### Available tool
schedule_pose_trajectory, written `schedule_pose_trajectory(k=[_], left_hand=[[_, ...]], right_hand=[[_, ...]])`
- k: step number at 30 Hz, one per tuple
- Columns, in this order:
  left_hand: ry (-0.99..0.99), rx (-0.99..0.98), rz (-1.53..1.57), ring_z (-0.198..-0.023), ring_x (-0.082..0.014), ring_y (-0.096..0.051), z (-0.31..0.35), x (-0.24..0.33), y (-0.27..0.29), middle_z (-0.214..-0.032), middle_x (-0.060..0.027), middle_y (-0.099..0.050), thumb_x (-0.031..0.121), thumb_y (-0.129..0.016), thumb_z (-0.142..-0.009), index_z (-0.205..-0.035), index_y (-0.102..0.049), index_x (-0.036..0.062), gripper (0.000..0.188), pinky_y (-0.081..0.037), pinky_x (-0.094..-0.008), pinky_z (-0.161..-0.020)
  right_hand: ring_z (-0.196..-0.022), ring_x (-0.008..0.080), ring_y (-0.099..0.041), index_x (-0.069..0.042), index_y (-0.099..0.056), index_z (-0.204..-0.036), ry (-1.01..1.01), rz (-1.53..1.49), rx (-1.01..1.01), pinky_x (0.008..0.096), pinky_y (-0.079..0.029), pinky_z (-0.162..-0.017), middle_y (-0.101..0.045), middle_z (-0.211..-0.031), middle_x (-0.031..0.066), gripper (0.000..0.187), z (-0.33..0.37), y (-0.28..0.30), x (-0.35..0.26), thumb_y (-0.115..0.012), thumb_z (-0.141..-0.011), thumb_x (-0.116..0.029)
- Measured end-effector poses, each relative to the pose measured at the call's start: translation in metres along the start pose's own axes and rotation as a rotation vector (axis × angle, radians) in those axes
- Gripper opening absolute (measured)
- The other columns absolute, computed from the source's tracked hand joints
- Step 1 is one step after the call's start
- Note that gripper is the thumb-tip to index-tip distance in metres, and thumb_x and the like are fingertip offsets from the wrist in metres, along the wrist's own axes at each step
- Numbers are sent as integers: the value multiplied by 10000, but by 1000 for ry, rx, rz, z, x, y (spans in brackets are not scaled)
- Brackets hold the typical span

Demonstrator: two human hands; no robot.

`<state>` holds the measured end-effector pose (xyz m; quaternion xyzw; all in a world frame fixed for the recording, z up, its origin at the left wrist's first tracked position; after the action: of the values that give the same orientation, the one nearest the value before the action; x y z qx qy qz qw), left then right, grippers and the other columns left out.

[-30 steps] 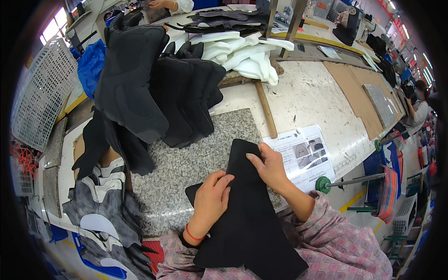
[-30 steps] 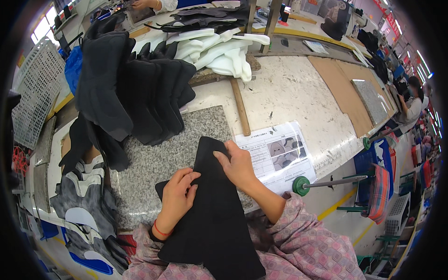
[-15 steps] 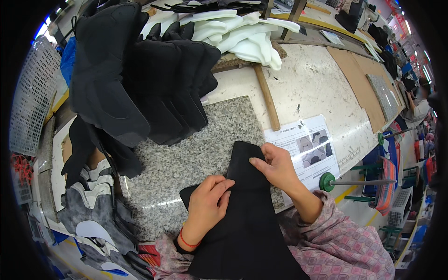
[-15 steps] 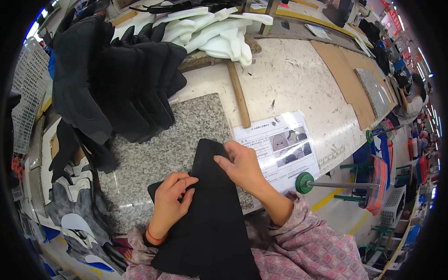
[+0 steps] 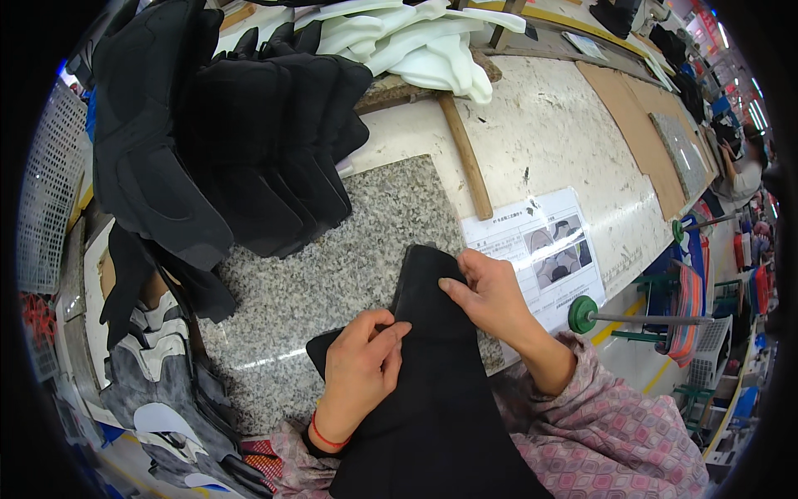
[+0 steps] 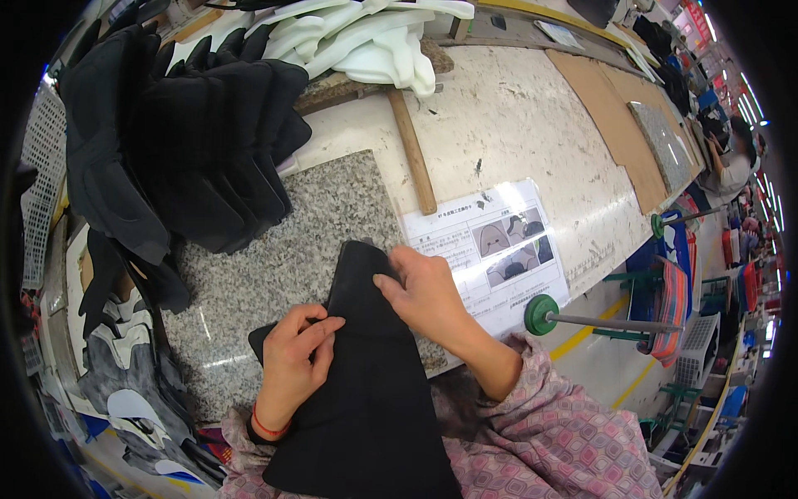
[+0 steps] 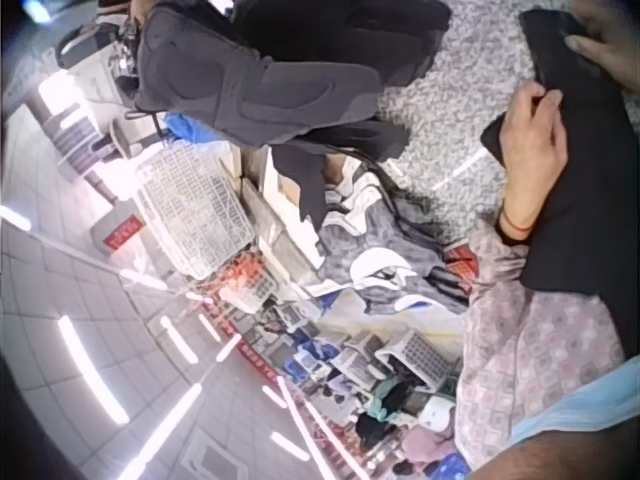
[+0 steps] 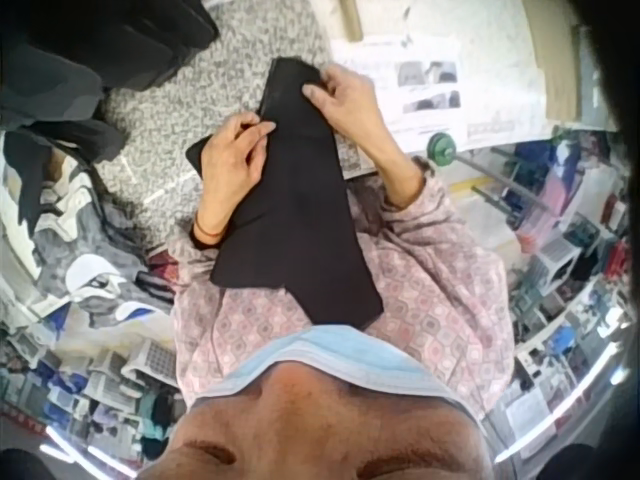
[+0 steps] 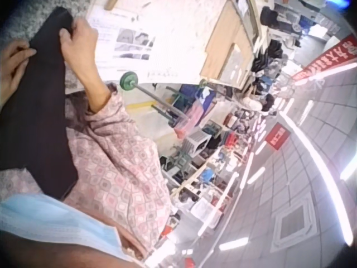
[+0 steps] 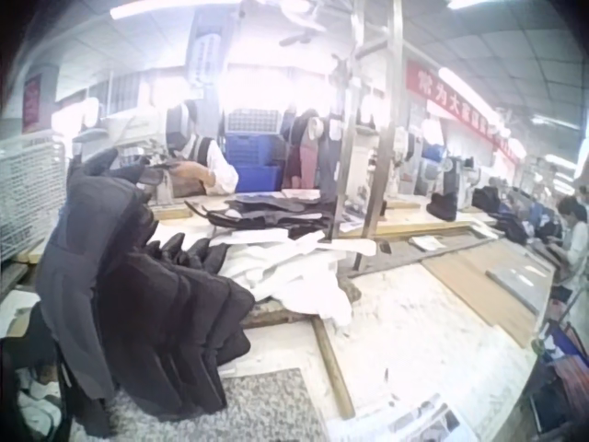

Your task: The person repeatedly picks black glove pieces and white foam inserts, inserts the foam into the gloves, and folds the gloves. The person handles items one at a time and places finished gloves on the table.

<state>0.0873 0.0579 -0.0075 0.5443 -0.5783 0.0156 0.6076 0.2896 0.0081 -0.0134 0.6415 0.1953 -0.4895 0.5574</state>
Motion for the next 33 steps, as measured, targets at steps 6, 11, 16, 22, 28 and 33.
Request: schedule_pose_trajectory(k=[6, 11, 16, 22, 28, 33], left_hand=[[10, 52, -146, -616, -194, -558, -1, 4, -4, -849, -78, -530, -32, -665, -734, -887, -690, 24, 165, -463, -299, -564], [-50, 68, -197, -656, -236, -577, -1, 11, -19, -825, -89, -519, -27, -637, -786, -907, -664, 27, 135, -470, -331, -579], [46, 130, -194, -688, -296, -615, -1, 4, -26, -821, -105, -573, 34, -614, -845, -923, -631, 19, 81, -499, -373, -629], [155, 154, -168, -676, -302, -620, -9, -1, -29, -763, -112, -595, 76, -619, -853, -951, -576, 27, 118, -492, -395, -611], [194, 181, -261, -539, -248, -577, -10, -2, -30, -638, -81, -590, 85, -678, -814, -862, -568, 49, 125, -442, -349, -519], [225, 138, -261, -578, -236, -579, -9, -4, -29, -709, -61, -554, 93, -700, -793, -864, -552, 56, 168, -456, -348, -515]], right_hand=[[-590, 389, -549, 8, -510, -733, 49, 91, 20, 415, -425, -543, -531, -595, 188, 241, -5, -4, 6, -708, -756, -128], [-600, 297, -561, 9, -566, -771, 132, -30, 136, 375, -434, -547, -570, -629, 162, 229, -14, -6, 2, -699, -805, -175], [-569, 190, -575, -7, -636, -873, 4, 17, 106, 330, -435, -536, -596, -628, 116, 329, 10, -1, -1, -629, -899, -335], [-535, 373, -565, -61, -505, -735, 259, 364, 376, 443, -416, -468, -542, -551, 151, 330, 19, -26, 2, -637, -887, -323], [-482, 367, -545, -69, -502, -729, 327, 386, 412, 430, -405, -421, -511, -504, 141, 276, 8, -29, 19, -685, -851, -237], [-438, 322, -566, -78, -497, -724, 383, 433, 404, 413, -418, -394, -519, -471, 111, 258, 13, -25, 21, -652, -867, -226]])
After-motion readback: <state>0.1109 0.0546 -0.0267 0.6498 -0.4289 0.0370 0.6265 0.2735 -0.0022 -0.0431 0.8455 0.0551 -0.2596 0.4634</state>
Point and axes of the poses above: each hand's wrist, its own z-axis away from the middle knuckle, its own y-axis out of the back of the hand, x = y × z, the point moved 1 cm from there along -z, towards the middle knuckle
